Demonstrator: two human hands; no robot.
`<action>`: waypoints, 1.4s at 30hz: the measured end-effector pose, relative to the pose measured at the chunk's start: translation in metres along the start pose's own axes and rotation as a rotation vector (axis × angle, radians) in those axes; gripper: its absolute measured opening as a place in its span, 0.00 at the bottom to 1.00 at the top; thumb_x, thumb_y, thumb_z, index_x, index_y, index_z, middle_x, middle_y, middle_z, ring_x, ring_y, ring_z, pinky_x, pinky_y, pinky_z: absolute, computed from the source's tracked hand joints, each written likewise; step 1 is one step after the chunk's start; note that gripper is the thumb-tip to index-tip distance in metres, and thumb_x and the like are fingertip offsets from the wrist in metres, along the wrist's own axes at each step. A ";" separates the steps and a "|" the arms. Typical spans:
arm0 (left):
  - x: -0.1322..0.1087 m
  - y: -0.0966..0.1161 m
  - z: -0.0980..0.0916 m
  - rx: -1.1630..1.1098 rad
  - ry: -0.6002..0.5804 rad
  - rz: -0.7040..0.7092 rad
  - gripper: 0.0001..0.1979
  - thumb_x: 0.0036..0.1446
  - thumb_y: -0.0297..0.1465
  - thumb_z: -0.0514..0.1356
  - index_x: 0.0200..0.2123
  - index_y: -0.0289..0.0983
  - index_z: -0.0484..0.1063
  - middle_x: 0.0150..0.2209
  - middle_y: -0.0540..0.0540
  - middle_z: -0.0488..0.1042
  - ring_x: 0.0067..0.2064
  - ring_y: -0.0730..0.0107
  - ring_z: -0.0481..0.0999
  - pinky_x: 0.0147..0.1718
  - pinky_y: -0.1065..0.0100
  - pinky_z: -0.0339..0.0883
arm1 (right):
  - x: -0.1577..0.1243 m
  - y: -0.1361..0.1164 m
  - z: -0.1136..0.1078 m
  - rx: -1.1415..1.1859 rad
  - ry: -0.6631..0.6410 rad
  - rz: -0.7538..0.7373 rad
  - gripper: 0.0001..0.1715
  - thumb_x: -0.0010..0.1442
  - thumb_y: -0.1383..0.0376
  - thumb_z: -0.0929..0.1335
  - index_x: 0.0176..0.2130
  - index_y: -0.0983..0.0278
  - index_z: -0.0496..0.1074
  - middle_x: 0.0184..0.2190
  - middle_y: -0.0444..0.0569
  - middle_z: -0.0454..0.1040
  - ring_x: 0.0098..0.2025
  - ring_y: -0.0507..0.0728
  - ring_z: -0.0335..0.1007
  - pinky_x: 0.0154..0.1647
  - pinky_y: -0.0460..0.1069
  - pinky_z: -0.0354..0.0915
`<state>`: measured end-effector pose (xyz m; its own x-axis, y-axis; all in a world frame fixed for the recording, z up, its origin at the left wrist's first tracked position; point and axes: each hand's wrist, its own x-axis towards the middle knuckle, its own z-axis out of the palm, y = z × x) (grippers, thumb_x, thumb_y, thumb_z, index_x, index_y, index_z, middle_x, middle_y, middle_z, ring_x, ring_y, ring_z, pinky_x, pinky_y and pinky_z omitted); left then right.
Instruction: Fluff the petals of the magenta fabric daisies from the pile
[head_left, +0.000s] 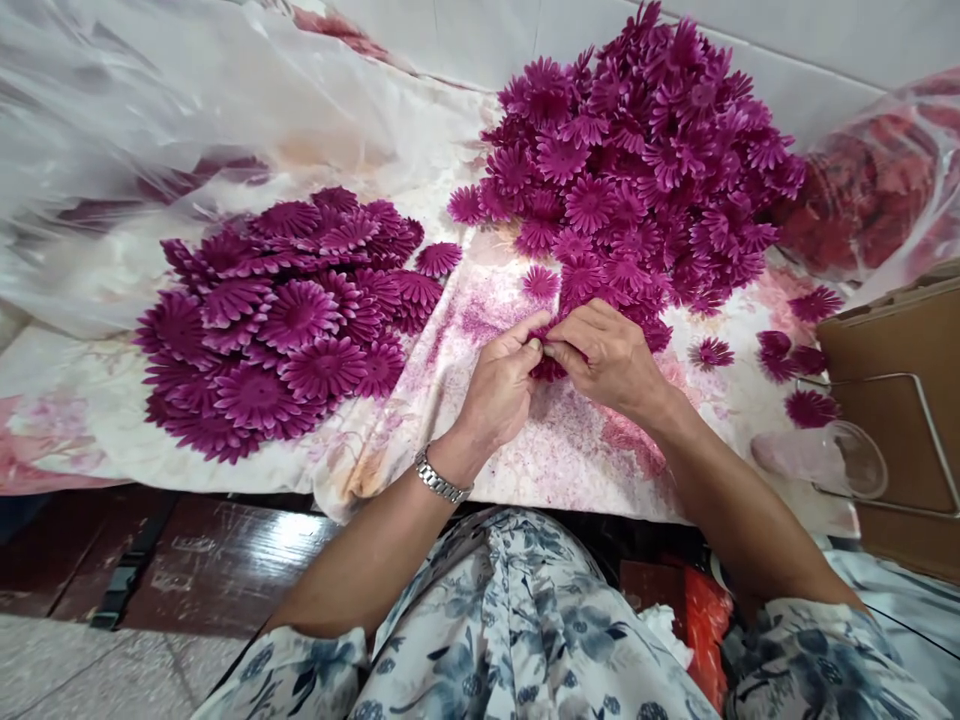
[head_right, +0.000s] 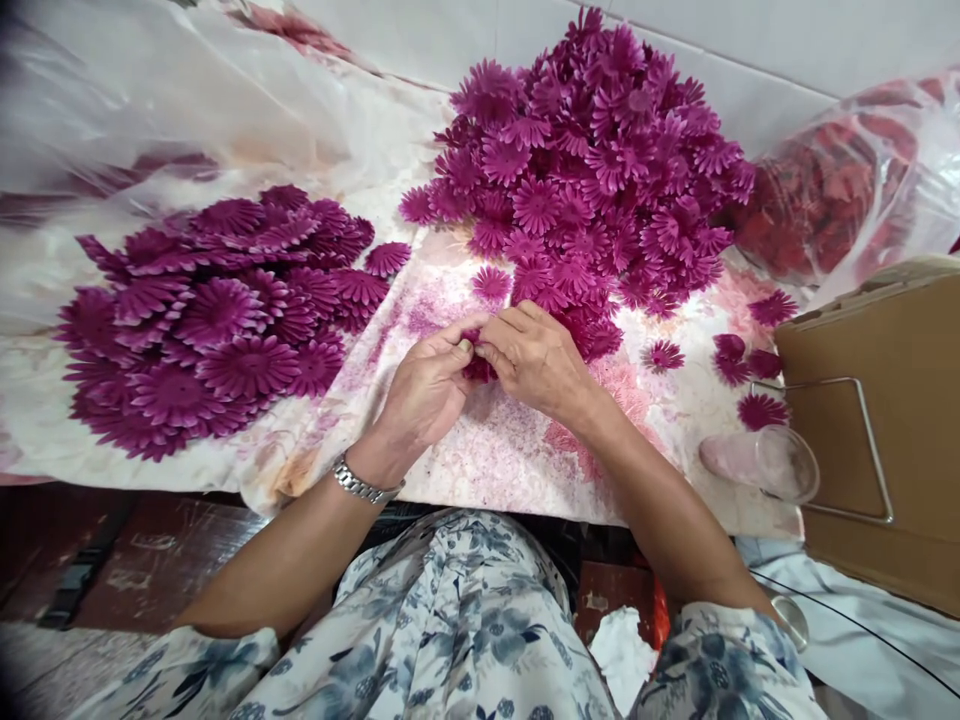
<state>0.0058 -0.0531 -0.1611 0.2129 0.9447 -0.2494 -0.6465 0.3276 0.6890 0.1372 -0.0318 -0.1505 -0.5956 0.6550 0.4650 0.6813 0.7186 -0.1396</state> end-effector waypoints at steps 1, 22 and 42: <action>0.000 -0.001 0.000 0.002 0.004 0.010 0.19 0.50 0.19 0.54 0.46 0.34 0.74 0.33 0.47 0.77 0.36 0.73 0.72 0.37 0.71 0.63 | 0.000 0.002 0.000 -0.021 0.010 0.010 0.13 0.63 0.66 0.60 0.29 0.63 0.69 0.25 0.47 0.71 0.30 0.54 0.61 0.35 0.50 0.60; 0.001 0.000 -0.001 0.005 0.031 -0.020 0.17 0.48 0.21 0.57 0.42 0.35 0.75 0.27 0.48 0.73 0.30 0.75 0.70 0.31 0.71 0.62 | -0.004 0.004 0.002 -0.091 0.029 -0.004 0.13 0.63 0.66 0.60 0.28 0.62 0.67 0.25 0.48 0.70 0.30 0.55 0.61 0.36 0.51 0.61; 0.002 0.000 -0.002 0.026 0.073 -0.005 0.18 0.49 0.21 0.56 0.43 0.35 0.76 0.29 0.48 0.74 0.31 0.73 0.70 0.33 0.70 0.63 | 0.001 0.003 0.001 0.042 0.006 0.008 0.11 0.62 0.66 0.62 0.28 0.63 0.67 0.25 0.46 0.70 0.30 0.54 0.62 0.36 0.51 0.59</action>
<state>0.0045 -0.0511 -0.1630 0.1613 0.9397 -0.3017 -0.6259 0.3337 0.7049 0.1381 -0.0289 -0.1512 -0.5877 0.6592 0.4691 0.6675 0.7227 -0.1793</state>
